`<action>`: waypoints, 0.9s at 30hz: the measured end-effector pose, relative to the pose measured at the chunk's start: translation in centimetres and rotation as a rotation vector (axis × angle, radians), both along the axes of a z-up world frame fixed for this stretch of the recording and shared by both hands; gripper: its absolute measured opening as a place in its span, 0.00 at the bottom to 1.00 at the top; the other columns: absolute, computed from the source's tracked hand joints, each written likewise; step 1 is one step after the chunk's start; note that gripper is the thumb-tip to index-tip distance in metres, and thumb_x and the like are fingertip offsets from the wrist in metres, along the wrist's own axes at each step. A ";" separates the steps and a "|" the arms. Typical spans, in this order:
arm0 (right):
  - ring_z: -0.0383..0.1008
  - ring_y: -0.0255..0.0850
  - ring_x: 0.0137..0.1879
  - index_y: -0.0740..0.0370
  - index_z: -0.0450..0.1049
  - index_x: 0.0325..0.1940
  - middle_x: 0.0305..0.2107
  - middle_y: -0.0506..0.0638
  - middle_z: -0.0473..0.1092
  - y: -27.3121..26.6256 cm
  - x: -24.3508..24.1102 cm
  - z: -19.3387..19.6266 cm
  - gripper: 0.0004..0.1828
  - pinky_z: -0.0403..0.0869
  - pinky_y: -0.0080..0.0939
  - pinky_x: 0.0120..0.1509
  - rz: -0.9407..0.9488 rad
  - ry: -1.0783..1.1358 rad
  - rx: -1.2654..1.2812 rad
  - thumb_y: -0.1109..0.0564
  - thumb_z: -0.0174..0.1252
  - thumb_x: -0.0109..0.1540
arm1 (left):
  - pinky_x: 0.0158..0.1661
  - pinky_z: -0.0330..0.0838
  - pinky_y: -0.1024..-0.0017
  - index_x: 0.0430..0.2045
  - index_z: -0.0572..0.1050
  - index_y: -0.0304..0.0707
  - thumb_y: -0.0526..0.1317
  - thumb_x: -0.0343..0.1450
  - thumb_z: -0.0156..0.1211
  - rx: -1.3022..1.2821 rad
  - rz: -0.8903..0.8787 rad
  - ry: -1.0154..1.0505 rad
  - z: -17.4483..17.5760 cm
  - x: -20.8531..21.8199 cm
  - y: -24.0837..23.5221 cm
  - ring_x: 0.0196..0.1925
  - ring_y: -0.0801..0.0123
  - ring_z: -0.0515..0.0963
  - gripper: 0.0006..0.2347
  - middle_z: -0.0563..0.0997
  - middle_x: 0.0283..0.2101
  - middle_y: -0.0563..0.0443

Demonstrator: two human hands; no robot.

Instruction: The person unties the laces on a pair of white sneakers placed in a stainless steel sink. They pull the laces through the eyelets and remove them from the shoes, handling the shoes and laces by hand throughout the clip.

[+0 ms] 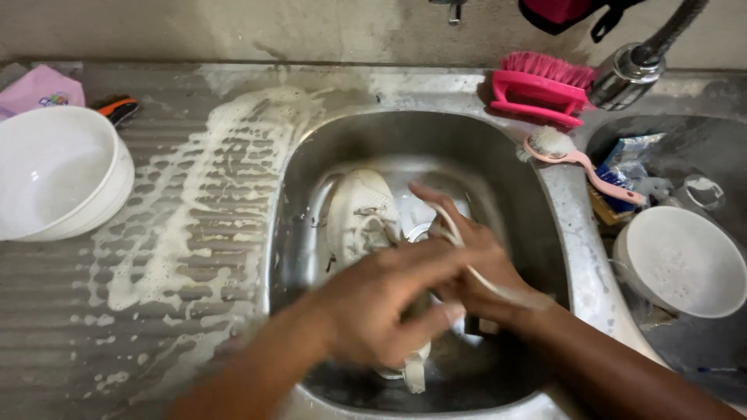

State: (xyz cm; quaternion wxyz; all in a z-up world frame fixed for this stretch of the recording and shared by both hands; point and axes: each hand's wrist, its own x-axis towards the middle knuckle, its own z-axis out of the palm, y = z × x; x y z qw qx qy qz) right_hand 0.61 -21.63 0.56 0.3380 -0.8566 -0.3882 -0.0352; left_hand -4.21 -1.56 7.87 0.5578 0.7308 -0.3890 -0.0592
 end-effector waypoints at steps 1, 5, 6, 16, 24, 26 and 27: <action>0.74 0.47 0.60 0.59 0.65 0.69 0.53 0.54 0.73 0.5 -0.5 1.6 0.37 0.71 0.46 0.63 0.004 0.214 0.118 0.42 0.60 0.58 | 0.44 0.81 0.61 0.63 0.63 0.42 0.38 0.77 0.45 0.094 0.058 -0.198 -0.8 -0.2 -0.3 0.52 0.55 0.81 0.17 0.77 0.57 0.43; 0.74 0.43 0.49 0.61 0.74 0.47 0.43 0.52 0.74 0.9 -0.4 1.2 0.19 0.70 0.43 0.55 0.093 0.080 0.329 0.48 0.41 0.72 | 0.45 0.81 0.67 0.55 0.73 0.37 0.43 0.78 0.51 0.006 0.424 -0.330 -2.5 0.9 1.0 0.40 0.65 0.85 0.14 0.85 0.43 0.47; 0.74 0.43 0.49 0.61 0.74 0.47 0.43 0.52 0.74 0.5 -0.4 1.0 0.19 0.70 0.43 0.55 0.088 0.074 0.329 0.48 0.41 0.72 | 0.45 0.81 0.67 0.55 0.73 0.37 0.43 0.78 0.51 0.003 0.418 -0.335 -2.7 1.2 1.7 0.40 0.65 0.85 0.14 0.85 0.43 0.47; 0.68 0.38 0.28 0.58 0.70 0.32 0.23 0.49 0.70 -1.3 1.0 1.4 0.25 0.67 0.38 0.34 -0.520 0.667 0.967 0.40 0.41 0.72 | 0.51 0.71 0.50 0.62 0.64 0.46 0.46 0.75 0.51 0.726 0.465 0.166 -6.0 2.9 3.5 0.58 0.53 0.75 0.20 0.75 0.55 0.48; 0.66 0.37 0.23 0.48 0.63 0.20 0.21 0.45 0.70 -7.2 3.9 5.6 0.23 0.63 0.35 0.26 -0.723 0.621 1.518 0.39 0.61 0.61 | 0.50 0.74 0.47 0.53 0.74 0.45 0.34 0.74 0.46 0.834 0.444 0.037 -8.4 3.6 4.7 0.62 0.56 0.67 0.14 0.72 0.54 0.51; 0.57 0.33 0.25 0.50 0.70 0.33 0.18 0.44 0.59 -8.3 4.1 6.9 0.14 0.58 0.31 0.31 -0.913 0.622 1.557 0.40 0.58 0.58 | 0.46 0.74 0.50 0.40 0.78 0.45 0.42 0.72 0.57 0.777 0.551 -0.032 -9.5 4.1 4.5 0.54 0.56 0.74 0.07 0.73 0.46 0.53; 0.57 0.33 0.25 0.50 0.70 0.33 0.18 0.44 0.59 -8.0 3.9 7.1 0.14 0.58 0.31 0.31 -0.916 0.616 1.557 0.40 0.58 0.58 | 0.46 0.74 0.50 0.40 0.78 0.45 0.42 0.72 0.57 0.773 0.547 -0.034 -9.5 4.1 4.4 0.54 0.56 0.74 0.07 0.73 0.46 0.53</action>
